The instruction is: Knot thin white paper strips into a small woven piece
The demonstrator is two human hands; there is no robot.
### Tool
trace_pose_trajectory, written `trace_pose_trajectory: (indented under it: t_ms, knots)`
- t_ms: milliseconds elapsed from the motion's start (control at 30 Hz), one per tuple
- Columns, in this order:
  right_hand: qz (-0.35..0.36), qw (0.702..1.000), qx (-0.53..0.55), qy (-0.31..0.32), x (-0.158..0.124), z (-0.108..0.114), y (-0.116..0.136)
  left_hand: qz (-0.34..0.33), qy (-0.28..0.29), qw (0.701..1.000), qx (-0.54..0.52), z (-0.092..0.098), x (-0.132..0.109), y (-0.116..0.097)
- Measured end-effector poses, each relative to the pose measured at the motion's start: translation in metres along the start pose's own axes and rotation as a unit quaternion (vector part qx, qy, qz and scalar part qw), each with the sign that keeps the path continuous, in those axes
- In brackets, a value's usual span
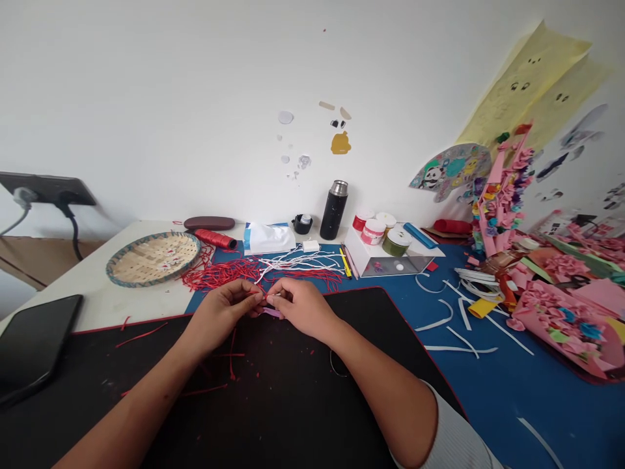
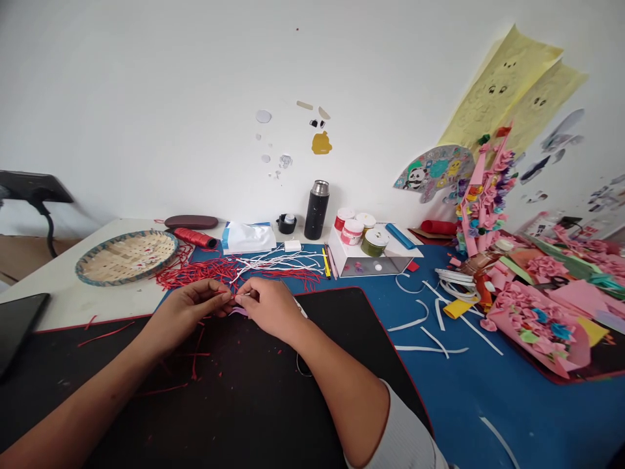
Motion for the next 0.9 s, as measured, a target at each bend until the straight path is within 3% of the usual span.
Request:
trace_pose_trajectory:
  t_ms: [200,333,567,900]
  knots:
    - [-0.001,1.0,0.003,-0.004,-0.001,0.0,0.0,-0.012,0.0,0.999,0.032,0.001,-0.001,-0.004]
    - [-0.038,0.995,0.086,0.031,0.0,-0.005,-0.006,-0.026,0.0,0.999,0.025,0.001,-0.003,-0.007]
    - [-0.095,0.94,0.316,0.092,0.002,-0.009,-0.005,-0.074,0.001,0.997,0.012,0.005,-0.004,-0.009]
    - [-0.157,0.879,0.441,0.09,0.001,-0.007,-0.003,-0.123,0.024,0.992,-0.006,0.006,-0.008,-0.016]
Point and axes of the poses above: each hand's wrist, its own x-axis towards the middle knuckle, its own z-axis out of the back of the hand, y = z × x, the point moved 4 cm from there along x, towards the middle knuckle, and after that the axes turned 3 degrees about z, right-handed, at the moved point
